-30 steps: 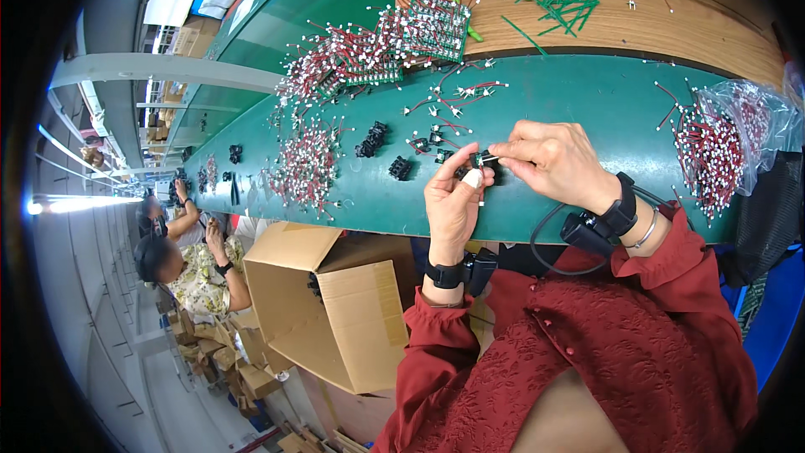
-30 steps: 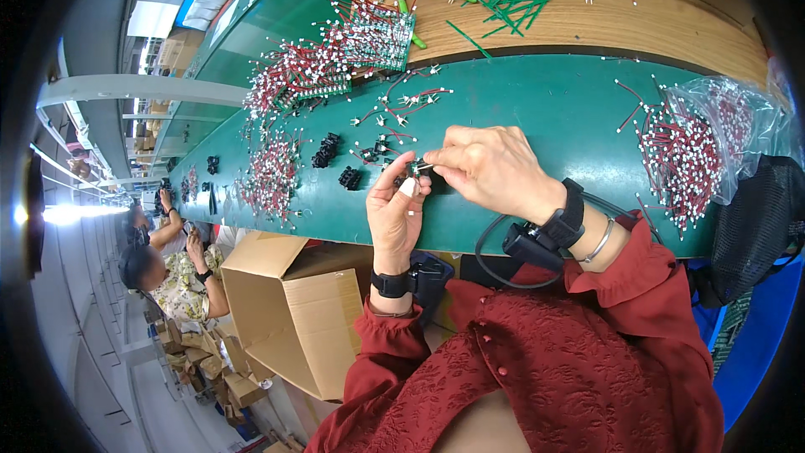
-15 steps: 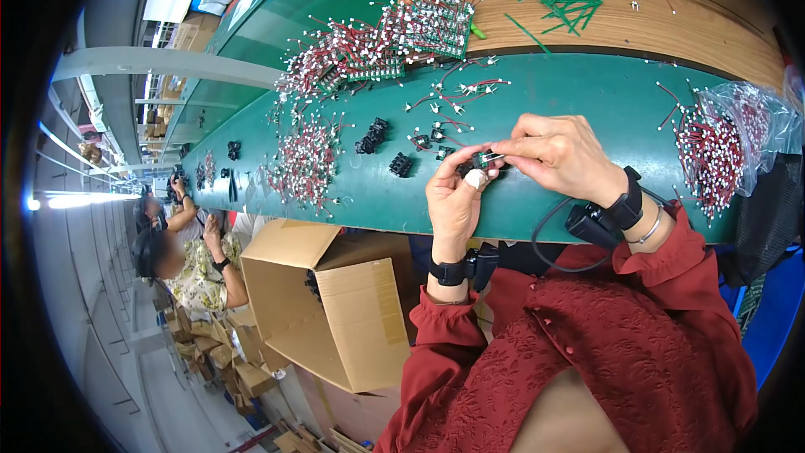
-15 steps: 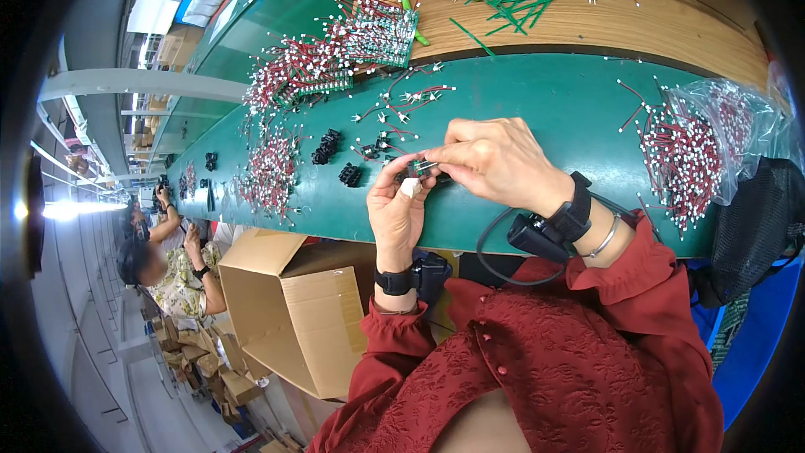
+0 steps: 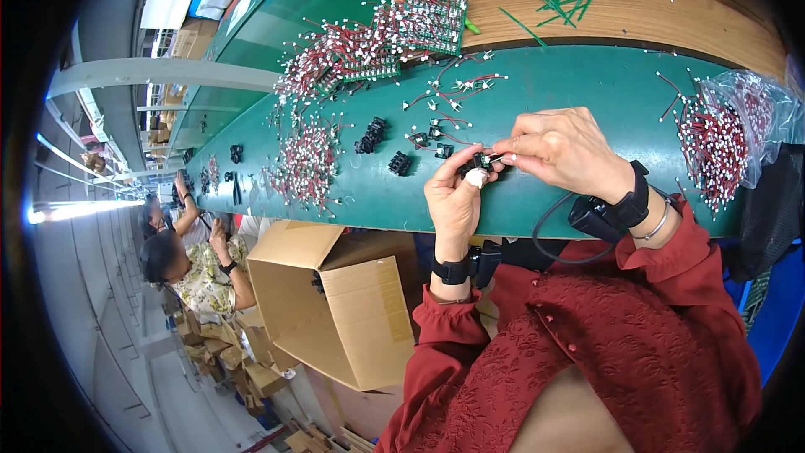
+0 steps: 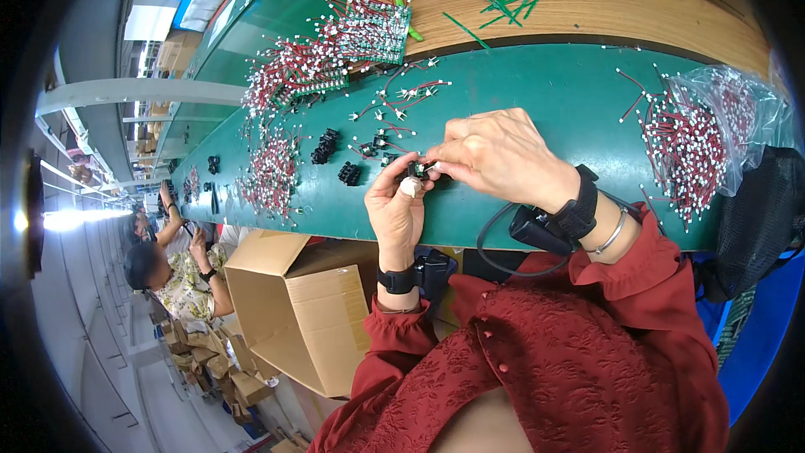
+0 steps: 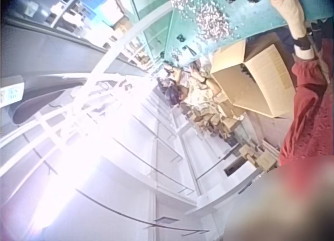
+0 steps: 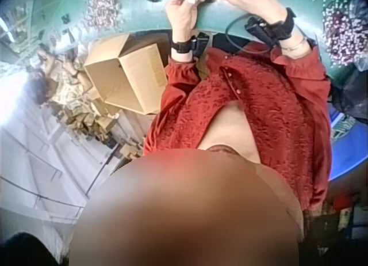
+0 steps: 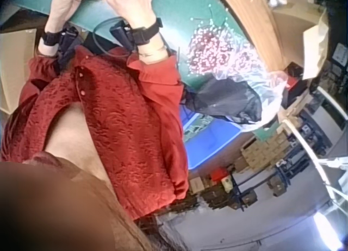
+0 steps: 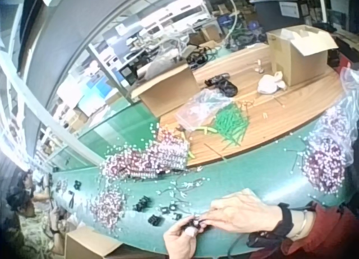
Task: The person assembles small electronic components at a workstation, inserting wires into black plastic housings and securing them with a tool. Completed units are placed into a cardboard box. The person handles wires, connectors, and housings throughout the task.
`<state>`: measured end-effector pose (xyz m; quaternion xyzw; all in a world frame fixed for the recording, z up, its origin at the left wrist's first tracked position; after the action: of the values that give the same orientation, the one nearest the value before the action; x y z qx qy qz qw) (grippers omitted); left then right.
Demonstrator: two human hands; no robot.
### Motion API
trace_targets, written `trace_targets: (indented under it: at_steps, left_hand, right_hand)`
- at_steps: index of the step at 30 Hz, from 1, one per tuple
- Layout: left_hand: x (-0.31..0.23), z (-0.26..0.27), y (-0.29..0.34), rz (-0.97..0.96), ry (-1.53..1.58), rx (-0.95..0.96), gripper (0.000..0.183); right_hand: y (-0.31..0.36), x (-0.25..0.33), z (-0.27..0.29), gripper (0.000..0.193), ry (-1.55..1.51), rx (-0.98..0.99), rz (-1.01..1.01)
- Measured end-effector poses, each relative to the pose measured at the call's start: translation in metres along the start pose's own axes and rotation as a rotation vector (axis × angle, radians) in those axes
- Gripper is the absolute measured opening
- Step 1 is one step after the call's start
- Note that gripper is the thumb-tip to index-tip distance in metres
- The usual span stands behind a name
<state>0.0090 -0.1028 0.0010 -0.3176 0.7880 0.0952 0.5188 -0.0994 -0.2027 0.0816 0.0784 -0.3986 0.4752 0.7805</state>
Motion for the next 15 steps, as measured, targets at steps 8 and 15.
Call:
trace_targets:
  at_steps: [8,15]
  left_hand:
    - [-0.0019,-0.0031,0.0003,-0.016,0.033,0.033,0.038]
    - [-0.0016,-0.0002,0.0006,-0.023,-0.005,-0.002,0.038]
  right_hand:
    - [-0.0037,-0.01,-0.0065,0.015,-0.178,0.113,-0.101]
    - [-0.0041,-0.0075,-0.0022,0.015,-0.185,0.105,-0.087]
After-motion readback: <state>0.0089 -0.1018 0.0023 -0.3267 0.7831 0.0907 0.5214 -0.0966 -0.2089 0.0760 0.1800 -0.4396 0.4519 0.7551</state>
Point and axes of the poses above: each hand's wrist, its own y-axis away from the middle knuckle, its own z-axis out of the back of the hand, x = y × z, the point moved 10 cm from there along -y, towards the middle knuckle, and after that the axes turned 12 degrees about -z, right-handed, at the moved point
